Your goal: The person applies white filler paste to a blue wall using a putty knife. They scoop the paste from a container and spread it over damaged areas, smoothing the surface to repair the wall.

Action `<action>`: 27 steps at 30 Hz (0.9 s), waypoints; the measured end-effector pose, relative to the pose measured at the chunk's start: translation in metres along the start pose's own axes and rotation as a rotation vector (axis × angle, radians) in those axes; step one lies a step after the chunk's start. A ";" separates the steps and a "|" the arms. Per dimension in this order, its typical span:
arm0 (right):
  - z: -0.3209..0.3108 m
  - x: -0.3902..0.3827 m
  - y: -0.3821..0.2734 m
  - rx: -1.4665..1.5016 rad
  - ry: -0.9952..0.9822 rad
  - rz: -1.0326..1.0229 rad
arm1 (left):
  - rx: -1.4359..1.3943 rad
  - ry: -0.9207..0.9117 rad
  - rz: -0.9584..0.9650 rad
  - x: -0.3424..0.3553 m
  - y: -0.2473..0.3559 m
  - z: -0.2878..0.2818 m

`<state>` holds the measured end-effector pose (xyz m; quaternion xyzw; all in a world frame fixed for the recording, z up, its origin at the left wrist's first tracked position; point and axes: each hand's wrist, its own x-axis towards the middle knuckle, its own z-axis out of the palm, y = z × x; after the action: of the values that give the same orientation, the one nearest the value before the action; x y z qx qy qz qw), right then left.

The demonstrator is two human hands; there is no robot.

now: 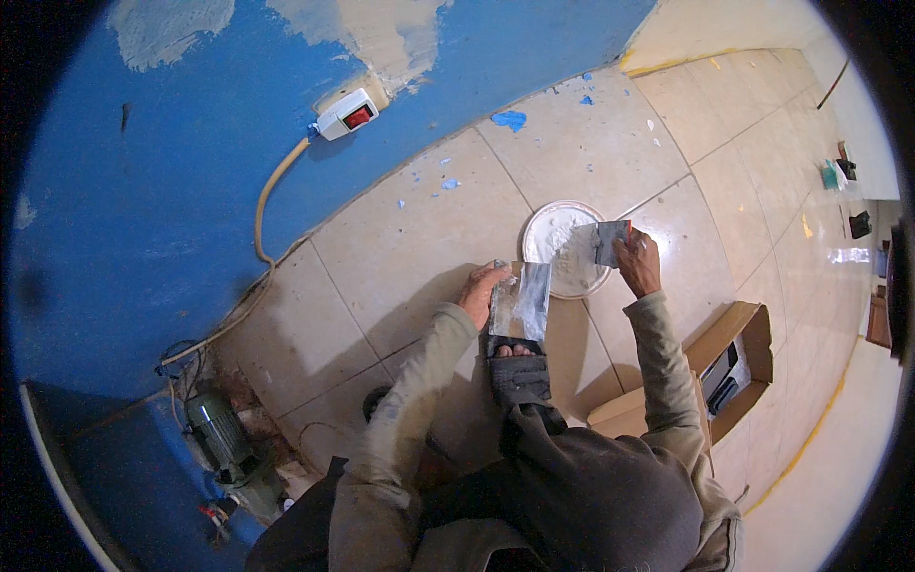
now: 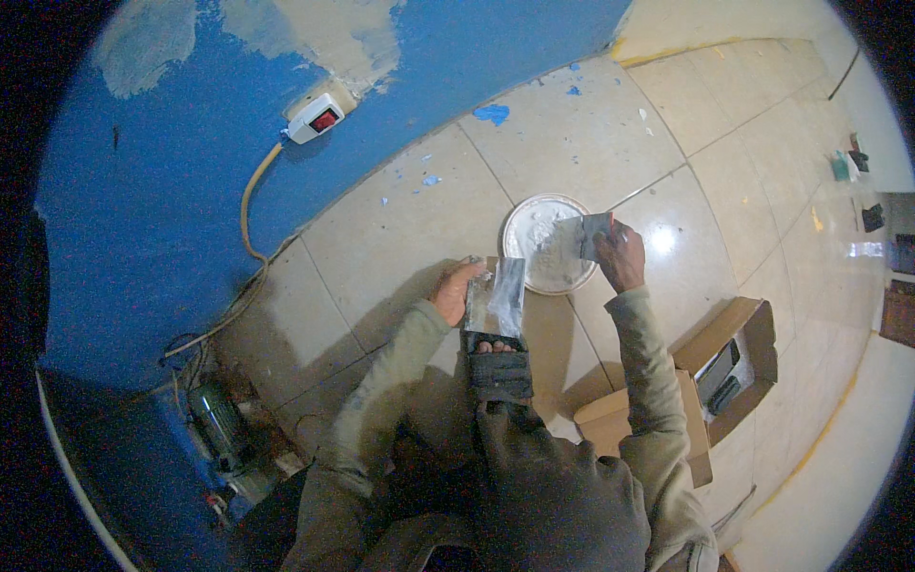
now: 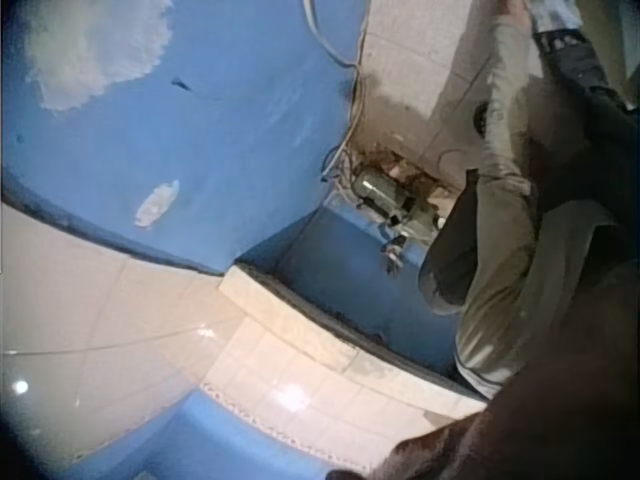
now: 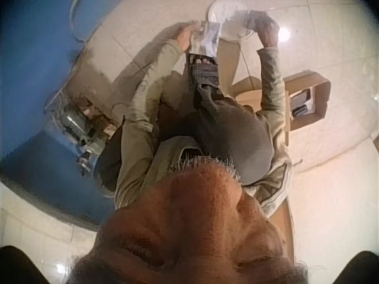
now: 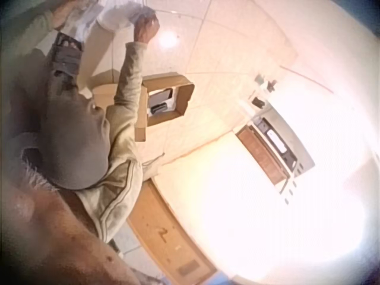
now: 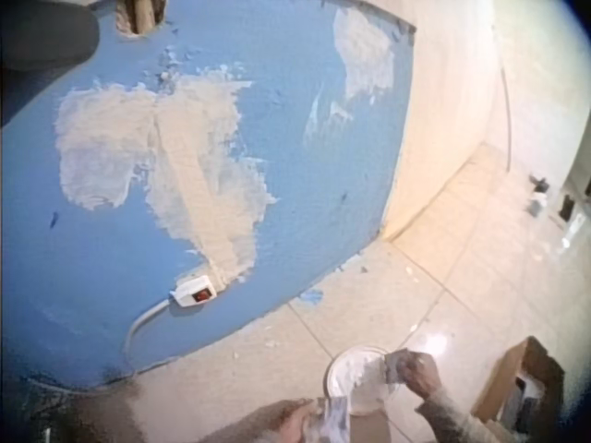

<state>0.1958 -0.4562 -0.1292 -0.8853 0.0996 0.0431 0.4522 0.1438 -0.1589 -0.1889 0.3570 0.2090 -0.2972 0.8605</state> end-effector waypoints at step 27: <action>0.002 -0.066 -0.123 0.242 -0.140 -0.674 | -0.340 -0.024 0.083 -0.056 0.058 0.064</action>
<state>0.1581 -0.3755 -0.0215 -0.8033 -0.2247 -0.0600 0.5483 0.1505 -0.1529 -0.0856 0.2111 0.2310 -0.2261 0.9225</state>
